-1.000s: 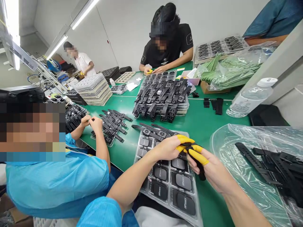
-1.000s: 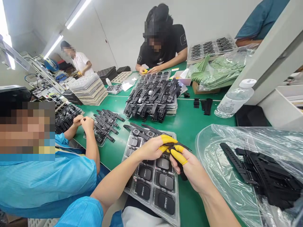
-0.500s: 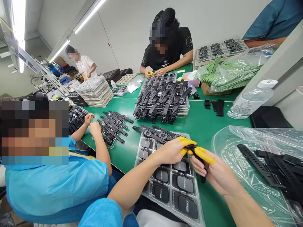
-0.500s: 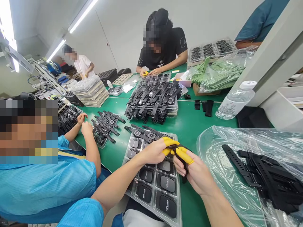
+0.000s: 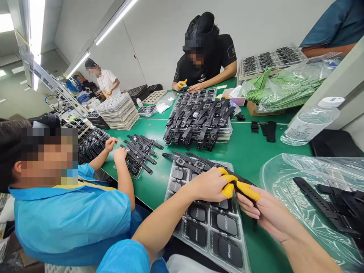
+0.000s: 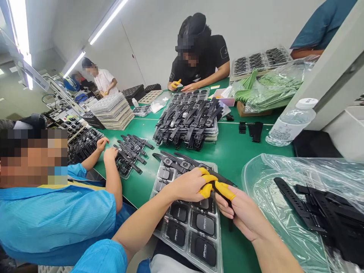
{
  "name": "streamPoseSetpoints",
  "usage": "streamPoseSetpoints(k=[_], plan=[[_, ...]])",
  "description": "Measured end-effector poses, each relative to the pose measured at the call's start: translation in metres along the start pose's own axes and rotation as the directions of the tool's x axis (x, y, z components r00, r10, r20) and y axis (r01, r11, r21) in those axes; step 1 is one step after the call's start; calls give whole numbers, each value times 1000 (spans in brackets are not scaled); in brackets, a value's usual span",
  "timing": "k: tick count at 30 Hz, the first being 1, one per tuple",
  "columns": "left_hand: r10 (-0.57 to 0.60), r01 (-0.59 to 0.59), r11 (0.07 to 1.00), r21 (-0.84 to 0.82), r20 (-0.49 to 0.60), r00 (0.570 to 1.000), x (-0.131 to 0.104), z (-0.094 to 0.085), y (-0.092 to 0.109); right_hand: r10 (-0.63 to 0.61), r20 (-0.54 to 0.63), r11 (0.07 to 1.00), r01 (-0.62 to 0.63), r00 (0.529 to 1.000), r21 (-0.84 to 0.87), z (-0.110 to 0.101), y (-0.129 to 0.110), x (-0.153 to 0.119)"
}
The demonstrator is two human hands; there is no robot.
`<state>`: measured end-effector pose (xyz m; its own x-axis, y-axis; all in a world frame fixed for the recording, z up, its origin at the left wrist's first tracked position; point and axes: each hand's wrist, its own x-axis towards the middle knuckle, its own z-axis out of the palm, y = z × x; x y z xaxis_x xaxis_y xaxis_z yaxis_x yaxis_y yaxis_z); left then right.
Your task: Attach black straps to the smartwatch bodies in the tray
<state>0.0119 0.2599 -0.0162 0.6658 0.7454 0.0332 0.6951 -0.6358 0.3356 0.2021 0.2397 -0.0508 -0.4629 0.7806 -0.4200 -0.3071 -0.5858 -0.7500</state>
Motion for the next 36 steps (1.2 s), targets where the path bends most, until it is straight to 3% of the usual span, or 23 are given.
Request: streamPoseSetpoints(k=[4, 8, 12, 16, 20, 22, 25, 27, 31, 35, 36], plan=[[-6, 7, 999, -39, 28, 1000, -1, -3, -1, -16, -11, 998, 15, 1000, -62, 2, 0, -2], [-37, 32, 966, -256, -17, 999, -3, -1, -5, -74, -28, 992, 71, 997, -107, 5, 0, -3], [-196, 67, 816, -573, -165, 967, -3, 10, -9, -200, -78, 970, 186, 977, -155, 8, -1, -2], [-393, -19, 574, -819, -295, 871, 2, 23, -8, -172, 6, 970, 170, 985, -171, 8, 0, -2], [-562, -99, 270, -958, -241, 791, 8, 18, -8, -37, 58, 993, 43, 998, -106, 6, 0, -2], [-670, -177, 167, -970, -244, 701, 8, 9, -12, 0, 63, 992, 8, 998, -128, 4, 0, -1], [-792, -287, 139, -948, -280, 542, 7, -1, -16, 37, 74, 979, -22, 997, -202, 3, -1, -1], [-816, -308, 155, -939, -297, 496, 7, -3, -17, 45, 84, 973, -25, 995, -231, 3, -2, -2], [-825, -324, 203, -924, -340, 452, 6, -5, -19, 98, 113, 965, -67, 989, -253, 2, -7, -4], [-890, -365, 255, -895, -365, 274, 2, -15, -30, 91, 51, 962, -74, 995, -261, -2, -12, -7], [-900, -365, 248, -897, -353, 256, 1, -16, -32, 47, 25, 968, -40, 999, -246, -3, -13, -7]])
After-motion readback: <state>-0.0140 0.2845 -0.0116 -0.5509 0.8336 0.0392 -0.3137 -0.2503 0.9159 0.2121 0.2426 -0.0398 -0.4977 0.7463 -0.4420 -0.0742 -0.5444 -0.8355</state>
